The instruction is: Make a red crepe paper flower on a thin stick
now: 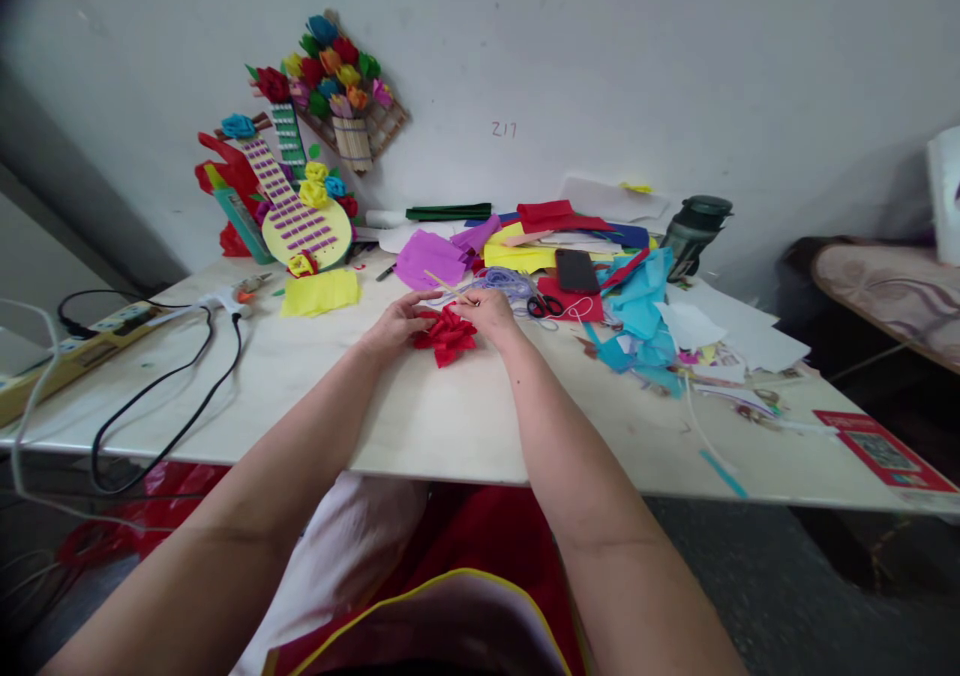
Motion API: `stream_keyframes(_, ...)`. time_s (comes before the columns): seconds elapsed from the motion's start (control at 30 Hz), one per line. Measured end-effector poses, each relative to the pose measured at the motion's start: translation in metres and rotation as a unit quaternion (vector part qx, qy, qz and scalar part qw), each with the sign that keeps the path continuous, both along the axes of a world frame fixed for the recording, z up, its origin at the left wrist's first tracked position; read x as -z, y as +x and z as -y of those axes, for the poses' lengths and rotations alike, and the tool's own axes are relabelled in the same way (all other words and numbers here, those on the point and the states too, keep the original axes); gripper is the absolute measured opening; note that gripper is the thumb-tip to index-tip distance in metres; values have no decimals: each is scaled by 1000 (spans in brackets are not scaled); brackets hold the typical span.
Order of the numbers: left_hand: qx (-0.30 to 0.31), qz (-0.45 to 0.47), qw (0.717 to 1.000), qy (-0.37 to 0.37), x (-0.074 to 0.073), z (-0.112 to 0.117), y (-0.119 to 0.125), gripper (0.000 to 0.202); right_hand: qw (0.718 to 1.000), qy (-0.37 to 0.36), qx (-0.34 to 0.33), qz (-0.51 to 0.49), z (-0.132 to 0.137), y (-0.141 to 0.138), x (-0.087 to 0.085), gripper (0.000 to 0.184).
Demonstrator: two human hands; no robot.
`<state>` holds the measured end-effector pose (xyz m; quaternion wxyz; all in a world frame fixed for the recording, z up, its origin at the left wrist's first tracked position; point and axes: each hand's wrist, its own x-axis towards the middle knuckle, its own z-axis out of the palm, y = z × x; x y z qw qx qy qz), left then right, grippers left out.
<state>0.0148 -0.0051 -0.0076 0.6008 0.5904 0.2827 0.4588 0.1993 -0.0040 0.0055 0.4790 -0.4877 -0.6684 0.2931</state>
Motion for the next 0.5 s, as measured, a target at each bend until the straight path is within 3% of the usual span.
stream_keyframes(0.27, -20, -38, 999, -10, 0, 1, 3, 40, 1000, -5, -28, 1, -4, 0, 6, 24)
stream_keyframes(0.5, -31, -32, 996, -71, -1, 0, 4, 24, 999, -3, -40, 3, -2, -3, 4, 25)
